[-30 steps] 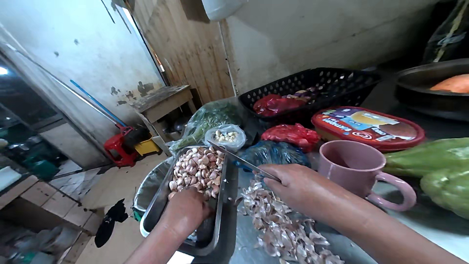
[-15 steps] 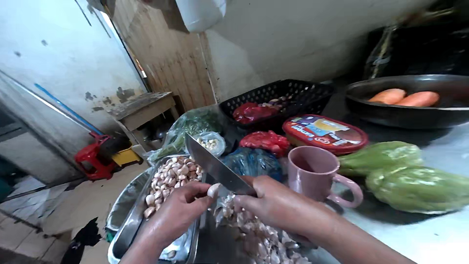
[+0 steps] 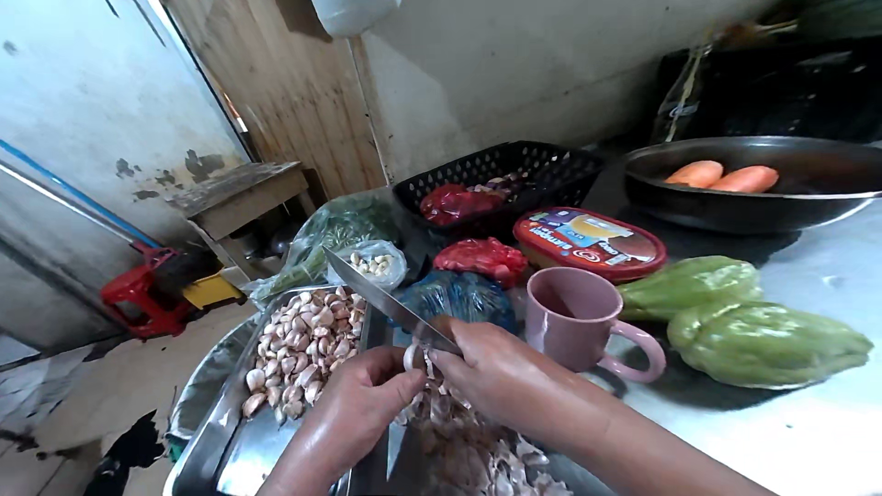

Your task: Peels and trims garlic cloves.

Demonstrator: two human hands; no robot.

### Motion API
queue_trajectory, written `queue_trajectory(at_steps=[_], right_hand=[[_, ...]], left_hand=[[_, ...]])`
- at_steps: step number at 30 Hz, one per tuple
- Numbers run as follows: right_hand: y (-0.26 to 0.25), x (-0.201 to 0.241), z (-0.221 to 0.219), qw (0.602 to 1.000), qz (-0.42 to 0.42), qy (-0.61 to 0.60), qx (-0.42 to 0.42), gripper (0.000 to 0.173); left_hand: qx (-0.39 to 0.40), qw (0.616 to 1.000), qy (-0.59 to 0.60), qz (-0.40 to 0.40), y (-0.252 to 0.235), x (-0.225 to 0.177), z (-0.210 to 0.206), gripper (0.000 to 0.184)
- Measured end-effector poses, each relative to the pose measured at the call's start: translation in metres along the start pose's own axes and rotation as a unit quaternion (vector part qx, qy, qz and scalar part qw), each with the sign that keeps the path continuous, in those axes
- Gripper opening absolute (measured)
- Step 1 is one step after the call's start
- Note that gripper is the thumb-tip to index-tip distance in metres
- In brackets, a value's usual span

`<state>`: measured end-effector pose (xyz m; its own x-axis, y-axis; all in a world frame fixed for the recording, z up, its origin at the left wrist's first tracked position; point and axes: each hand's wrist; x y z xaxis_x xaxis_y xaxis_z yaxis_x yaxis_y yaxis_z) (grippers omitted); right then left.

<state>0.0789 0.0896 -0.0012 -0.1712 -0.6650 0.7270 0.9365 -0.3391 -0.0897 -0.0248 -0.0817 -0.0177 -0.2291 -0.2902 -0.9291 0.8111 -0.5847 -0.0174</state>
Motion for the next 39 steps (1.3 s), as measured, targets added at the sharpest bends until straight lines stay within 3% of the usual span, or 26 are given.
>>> queue_trajectory(at_steps=[7,17,21,25,29,33,36,39], right_hand=[[0.002,0.001,-0.002,0.999,0.022,0.032,-0.006,0.043],[0.003,0.000,-0.003,0.998,0.038,0.042,-0.003,0.039],[0.004,0.006,-0.003,0.998,0.019,0.052,0.002,0.036],[0.005,0.009,-0.006,0.997,0.017,0.074,-0.013,0.034],[0.004,0.008,-0.007,0.996,0.021,0.090,-0.007,0.034],[0.001,0.008,-0.005,0.996,0.004,0.094,0.009,0.033],[0.000,0.007,-0.003,0.998,-0.010,0.061,0.026,0.033],[-0.001,0.006,0.001,0.997,-0.031,-0.035,0.059,0.032]], left_hand=[[-0.103,0.982,-0.116,-0.106,-0.001,0.005,0.000,0.023],[-0.090,0.969,-0.147,-0.175,0.003,0.011,-0.005,0.025],[-0.125,0.934,-0.198,-0.271,0.002,0.018,-0.012,0.027],[-0.161,0.902,-0.250,-0.314,0.004,0.021,-0.018,0.026],[-0.202,0.837,-0.308,-0.404,0.002,0.028,-0.020,0.024],[-0.195,0.807,-0.362,-0.424,0.002,0.030,-0.020,0.030],[-0.183,0.815,-0.353,-0.421,-0.001,0.033,-0.018,0.027],[-0.139,0.898,-0.259,-0.326,-0.001,0.029,-0.012,0.021]])
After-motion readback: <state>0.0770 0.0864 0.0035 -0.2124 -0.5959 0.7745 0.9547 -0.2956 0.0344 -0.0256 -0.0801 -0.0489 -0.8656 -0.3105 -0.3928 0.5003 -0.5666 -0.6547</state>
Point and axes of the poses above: each hand's wrist, its own y-axis away from the middle knuckle, its own z-axis out of the back of the hand, x = y × z, and after that the axes turned 14 degrees about -x, right-handed
